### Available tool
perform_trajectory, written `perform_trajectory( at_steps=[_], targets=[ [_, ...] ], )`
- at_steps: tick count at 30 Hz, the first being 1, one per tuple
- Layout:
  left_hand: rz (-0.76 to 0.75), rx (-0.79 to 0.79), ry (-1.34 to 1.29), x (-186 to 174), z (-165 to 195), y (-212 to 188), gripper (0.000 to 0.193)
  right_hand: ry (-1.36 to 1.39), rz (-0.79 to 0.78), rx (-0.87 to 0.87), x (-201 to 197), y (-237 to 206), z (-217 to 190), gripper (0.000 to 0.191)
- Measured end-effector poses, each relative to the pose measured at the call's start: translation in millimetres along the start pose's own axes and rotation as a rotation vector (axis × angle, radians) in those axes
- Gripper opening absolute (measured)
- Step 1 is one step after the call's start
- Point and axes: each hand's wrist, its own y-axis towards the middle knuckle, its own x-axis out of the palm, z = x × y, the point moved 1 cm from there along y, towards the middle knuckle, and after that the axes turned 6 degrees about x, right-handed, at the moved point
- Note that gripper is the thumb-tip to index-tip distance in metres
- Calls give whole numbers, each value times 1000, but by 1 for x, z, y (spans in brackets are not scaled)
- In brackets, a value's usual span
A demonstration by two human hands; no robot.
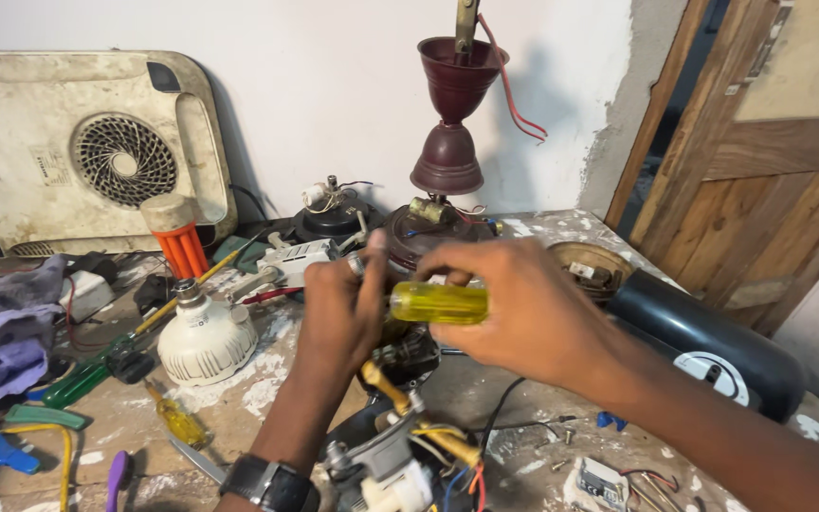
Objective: The person uses a screwdriver and a wrench to unscrew fasteners from an electric motor on a cluttered workbench, then pulls the motor housing apart by hand and separates the rotor and internal components, working on the parts one at a time.
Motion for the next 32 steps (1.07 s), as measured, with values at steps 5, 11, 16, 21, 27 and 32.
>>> perform_trajectory(
  at_steps=[5, 11, 16, 21, 27, 32],
  targets=[
    [-80, 31, 100, 24, -1, 23, 50, 18, -77, 206, 14, 10, 32, 63],
    [-144, 354, 324, 45, -15, 40, 43, 90, -150, 352, 37, 23, 81, 67],
    [-182, 28, 243, 48, -23, 45, 67, 137, -33, 347, 68, 31, 94, 72],
    [-102, -220, -78, 29, -32, 32, 65, 300, 81, 141, 83, 33, 91, 71],
    [-44, -276, -132, 28, -48, -8, 61, 266, 28, 180, 88, 37, 95, 60],
    [-255, -234, -44, 43, -72, -19, 64, 366, -225, 226, 77, 47, 115, 52]
  ],
)
